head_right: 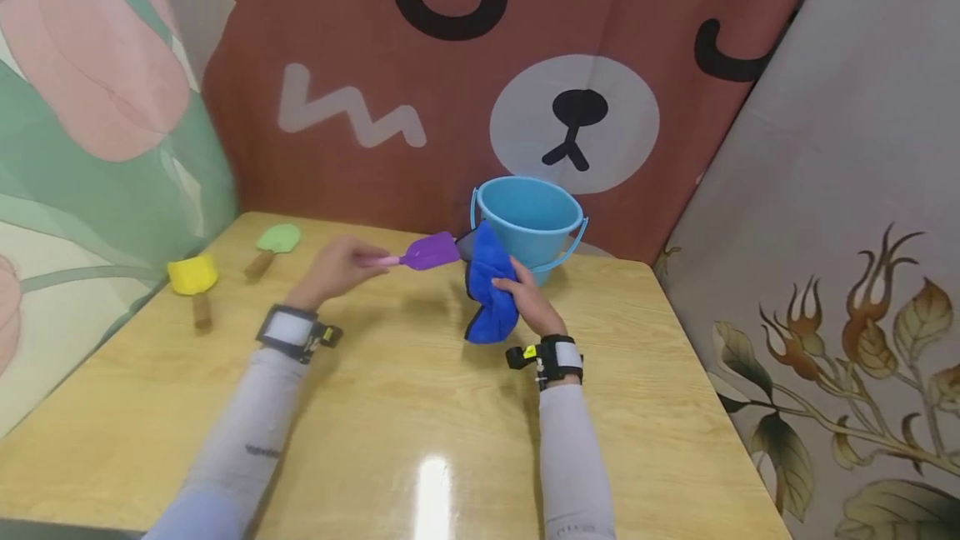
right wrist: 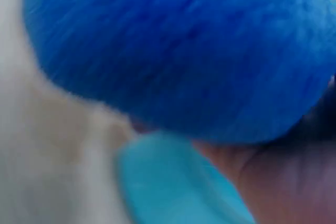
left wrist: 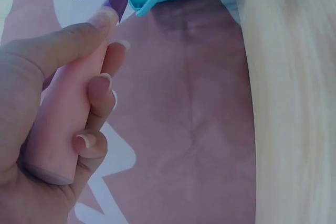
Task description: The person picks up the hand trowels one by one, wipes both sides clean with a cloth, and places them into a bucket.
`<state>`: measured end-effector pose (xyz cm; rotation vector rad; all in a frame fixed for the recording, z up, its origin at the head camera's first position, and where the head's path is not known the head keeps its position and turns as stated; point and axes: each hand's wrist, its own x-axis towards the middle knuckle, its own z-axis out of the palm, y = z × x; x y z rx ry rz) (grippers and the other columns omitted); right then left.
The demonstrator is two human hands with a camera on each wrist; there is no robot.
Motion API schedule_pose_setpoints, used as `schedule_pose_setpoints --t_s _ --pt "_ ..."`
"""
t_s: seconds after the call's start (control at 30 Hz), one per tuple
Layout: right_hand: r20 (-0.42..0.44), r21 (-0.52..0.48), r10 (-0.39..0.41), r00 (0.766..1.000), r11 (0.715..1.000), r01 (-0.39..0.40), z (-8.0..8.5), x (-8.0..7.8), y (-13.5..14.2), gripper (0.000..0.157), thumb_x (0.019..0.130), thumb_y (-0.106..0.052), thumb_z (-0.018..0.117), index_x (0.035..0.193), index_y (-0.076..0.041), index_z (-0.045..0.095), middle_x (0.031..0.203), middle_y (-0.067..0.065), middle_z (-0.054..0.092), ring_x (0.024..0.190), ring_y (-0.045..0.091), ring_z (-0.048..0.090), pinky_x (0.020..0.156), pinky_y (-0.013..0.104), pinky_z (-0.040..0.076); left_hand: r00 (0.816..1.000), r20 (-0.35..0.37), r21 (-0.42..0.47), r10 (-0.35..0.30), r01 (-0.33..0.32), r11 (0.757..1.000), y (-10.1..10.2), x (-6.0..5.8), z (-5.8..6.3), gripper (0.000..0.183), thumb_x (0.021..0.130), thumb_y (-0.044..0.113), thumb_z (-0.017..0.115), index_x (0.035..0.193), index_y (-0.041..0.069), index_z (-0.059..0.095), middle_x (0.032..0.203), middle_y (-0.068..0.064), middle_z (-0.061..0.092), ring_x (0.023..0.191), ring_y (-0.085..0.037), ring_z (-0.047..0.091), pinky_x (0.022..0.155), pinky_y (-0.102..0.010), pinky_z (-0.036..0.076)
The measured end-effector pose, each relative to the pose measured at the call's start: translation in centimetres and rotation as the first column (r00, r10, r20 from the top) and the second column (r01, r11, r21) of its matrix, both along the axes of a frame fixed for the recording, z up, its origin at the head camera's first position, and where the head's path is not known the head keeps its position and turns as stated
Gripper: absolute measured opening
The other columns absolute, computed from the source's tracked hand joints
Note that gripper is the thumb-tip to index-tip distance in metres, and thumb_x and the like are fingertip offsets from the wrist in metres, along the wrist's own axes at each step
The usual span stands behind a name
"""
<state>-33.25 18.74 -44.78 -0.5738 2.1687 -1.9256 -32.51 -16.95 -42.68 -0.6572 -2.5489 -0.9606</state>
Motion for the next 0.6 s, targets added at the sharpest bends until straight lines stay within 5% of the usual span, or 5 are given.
schedule_pose_setpoints --t_s 0.17,0.33,0.6 --pt "-0.093 0.24 -0.045 0.995 0.969 0.067 2.7 1.1 3.3 0.064 0.104 -0.021 0.056 0.161 -0.013 0.029 0.16 0.021 0.036 0.145 0.043 0.036 0.116 0.062 0.03 0.999 -0.042 0.039 0.012 -0.01 0.999 0.6 -0.1 1.3 0.028 0.087 0.026 0.083 0.109 0.008 0.08 0.1 -0.008 0.078 0.086 -0.021 0.071 0.076 -0.041 0.055" --pt "-0.16 0.45 -0.112 0.981 0.876 0.173 3.9 2.2 6.4 0.066 0.105 -0.025 0.054 0.162 -0.012 0.025 0.159 0.026 0.033 0.143 0.049 0.036 0.112 0.068 0.032 0.993 -0.116 0.046 0.015 -0.009 0.999 2.0 -1.0 3.2 0.027 0.09 0.018 0.077 0.112 0.004 0.078 0.1 -0.011 0.077 0.081 -0.022 0.067 0.073 -0.039 0.052" --pt "-0.196 0.554 -0.194 0.961 0.787 0.272 3.5 3.0 9.7 0.063 0.104 -0.018 0.053 0.16 -0.005 0.026 0.158 0.03 0.035 0.141 0.053 0.035 0.11 0.071 0.031 0.991 -0.134 0.013 -0.008 0.01 1.0 5.3 -2.9 6.1 0.031 0.092 0.012 0.073 0.12 0.0 0.073 0.106 -0.015 0.075 0.095 -0.029 0.069 0.084 -0.045 0.054"
